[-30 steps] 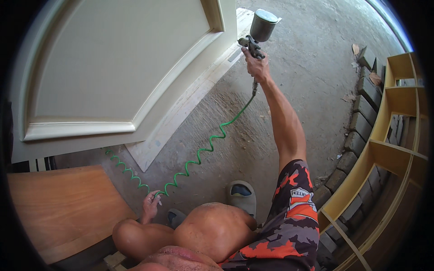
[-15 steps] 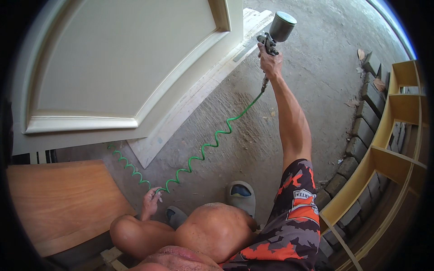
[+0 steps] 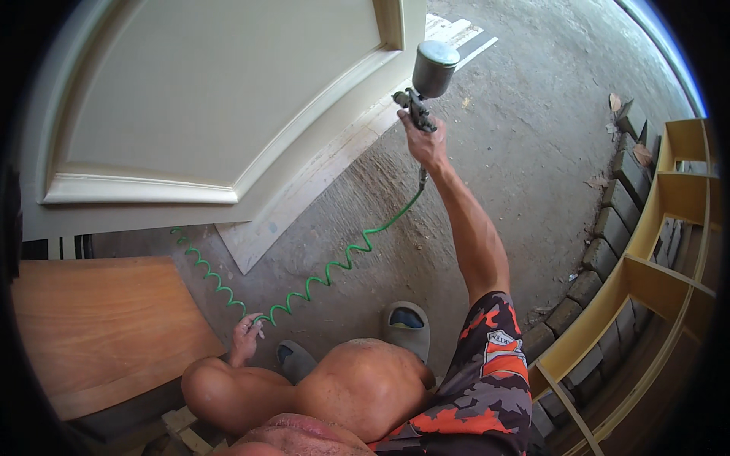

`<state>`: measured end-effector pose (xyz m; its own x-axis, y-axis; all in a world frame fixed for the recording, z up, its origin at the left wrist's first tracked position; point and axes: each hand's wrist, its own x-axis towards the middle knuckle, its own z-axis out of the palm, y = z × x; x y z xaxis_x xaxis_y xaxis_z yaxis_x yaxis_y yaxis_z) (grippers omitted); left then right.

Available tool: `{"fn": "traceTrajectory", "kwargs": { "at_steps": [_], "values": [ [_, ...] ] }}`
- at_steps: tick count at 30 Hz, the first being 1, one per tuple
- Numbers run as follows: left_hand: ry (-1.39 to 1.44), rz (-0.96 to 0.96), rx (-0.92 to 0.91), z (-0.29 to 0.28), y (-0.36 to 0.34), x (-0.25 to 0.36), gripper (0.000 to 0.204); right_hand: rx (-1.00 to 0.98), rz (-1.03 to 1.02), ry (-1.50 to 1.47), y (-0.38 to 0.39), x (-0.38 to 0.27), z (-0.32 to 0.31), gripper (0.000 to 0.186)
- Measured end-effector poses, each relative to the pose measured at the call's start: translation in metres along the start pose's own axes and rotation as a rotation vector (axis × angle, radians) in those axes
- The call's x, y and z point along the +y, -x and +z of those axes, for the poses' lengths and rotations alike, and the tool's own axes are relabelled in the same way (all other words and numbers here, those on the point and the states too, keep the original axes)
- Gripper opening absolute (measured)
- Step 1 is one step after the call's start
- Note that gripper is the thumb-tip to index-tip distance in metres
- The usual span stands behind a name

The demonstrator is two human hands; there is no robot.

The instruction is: The person pours liquid into the reservoir of a spray gun and then uses the spray gun to apply a finish to a wooden door panel.

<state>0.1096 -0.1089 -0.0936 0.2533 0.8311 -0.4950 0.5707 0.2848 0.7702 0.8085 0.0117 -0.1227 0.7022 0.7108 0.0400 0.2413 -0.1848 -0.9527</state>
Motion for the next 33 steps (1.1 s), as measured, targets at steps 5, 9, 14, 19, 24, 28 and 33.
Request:
{"fn": "traceTrajectory", "kwargs": {
  "at_steps": [5, 9, 14, 19, 24, 28, 33],
  "values": [
    [-0.043, -0.067, 0.060, -0.016, 0.013, 0.002, 0.027, -0.090, -0.043, 0.041, 0.045, -0.012, 0.033, 0.048],
    [-0.031, -0.087, 0.071, -0.021, 0.016, -0.003, 0.027, -0.122, -0.035, -0.006, 0.078, -0.018, 0.053, 0.042],
    [-0.012, -0.081, 0.116, -0.043, 0.027, -0.032, 0.028, -0.186, -0.043, -0.006, 0.122, -0.036, 0.087, 0.037],
    [0.119, -0.110, 0.155, -0.062, 0.036, -0.052, 0.029, -0.273, -0.014, -0.024, 0.167, -0.055, 0.107, 0.034],
    [0.204, -0.137, 0.206, -0.075, 0.053, -0.064, 0.030, -0.344, -0.034, -0.069, 0.211, -0.068, 0.144, 0.037],
    [0.165, -0.153, 0.218, -0.080, 0.061, -0.072, 0.030, -0.416, -0.033, -0.106, 0.240, -0.072, 0.171, 0.039],
    [0.146, -0.166, 0.259, -0.086, 0.069, -0.096, 0.031, -0.461, -0.080, -0.131, 0.274, -0.075, 0.197, 0.040]
  ]
}}
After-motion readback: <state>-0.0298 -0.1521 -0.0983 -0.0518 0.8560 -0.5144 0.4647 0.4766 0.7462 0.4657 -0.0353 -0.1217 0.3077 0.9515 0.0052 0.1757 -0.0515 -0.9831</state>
